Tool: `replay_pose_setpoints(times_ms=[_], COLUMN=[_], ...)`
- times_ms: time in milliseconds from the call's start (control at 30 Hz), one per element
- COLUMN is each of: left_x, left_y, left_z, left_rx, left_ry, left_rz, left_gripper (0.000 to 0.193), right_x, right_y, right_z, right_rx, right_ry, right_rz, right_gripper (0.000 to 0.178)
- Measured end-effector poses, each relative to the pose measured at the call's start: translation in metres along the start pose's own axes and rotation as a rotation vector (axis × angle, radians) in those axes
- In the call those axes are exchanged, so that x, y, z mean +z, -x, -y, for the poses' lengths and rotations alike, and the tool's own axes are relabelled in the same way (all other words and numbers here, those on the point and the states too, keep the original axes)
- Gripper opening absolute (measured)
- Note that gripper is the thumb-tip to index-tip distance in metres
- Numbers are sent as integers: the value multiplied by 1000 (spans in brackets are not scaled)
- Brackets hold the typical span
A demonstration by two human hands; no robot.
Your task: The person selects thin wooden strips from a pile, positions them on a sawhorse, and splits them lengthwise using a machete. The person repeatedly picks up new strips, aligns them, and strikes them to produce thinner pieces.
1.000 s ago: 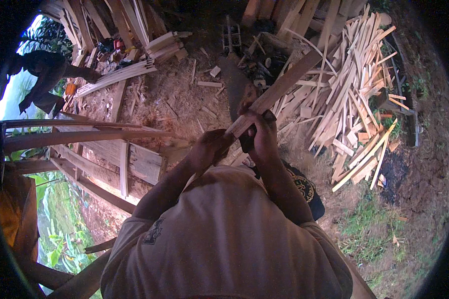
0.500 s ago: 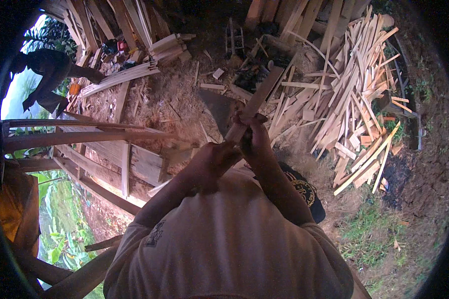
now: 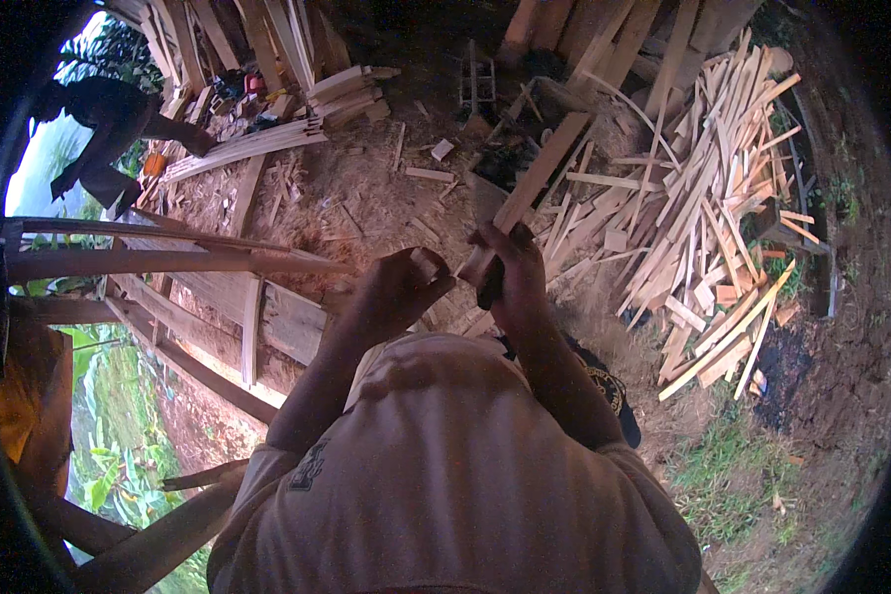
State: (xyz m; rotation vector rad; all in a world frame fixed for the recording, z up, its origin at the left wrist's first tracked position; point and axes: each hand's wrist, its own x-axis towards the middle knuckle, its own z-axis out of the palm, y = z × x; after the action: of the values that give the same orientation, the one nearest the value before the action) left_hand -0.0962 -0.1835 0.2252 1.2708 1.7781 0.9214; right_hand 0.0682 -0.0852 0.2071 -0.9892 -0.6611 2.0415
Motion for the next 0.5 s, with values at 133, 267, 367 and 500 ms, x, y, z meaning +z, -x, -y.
replay_pose_setpoints(times_ms=[133,267,367,500], left_x=[-7,-7,-17,-28], left_y=[-10,-7,1,9], left_z=[-18,-13,-12,5], left_rx=[-34,92,146,55], left_ry=[22,-48,-134,-276], left_rz=[67,-22,-31,-56], left_gripper=[43,39,31,22], right_x=[5,29,23,43], right_y=[3,11,1,0], right_z=[-6,-10,-23,-33], right_rx=[23,-18,-69,-46], right_ry=[116,195,231,258], right_rz=[25,13,43,37], right_gripper=[29,23,16,20])
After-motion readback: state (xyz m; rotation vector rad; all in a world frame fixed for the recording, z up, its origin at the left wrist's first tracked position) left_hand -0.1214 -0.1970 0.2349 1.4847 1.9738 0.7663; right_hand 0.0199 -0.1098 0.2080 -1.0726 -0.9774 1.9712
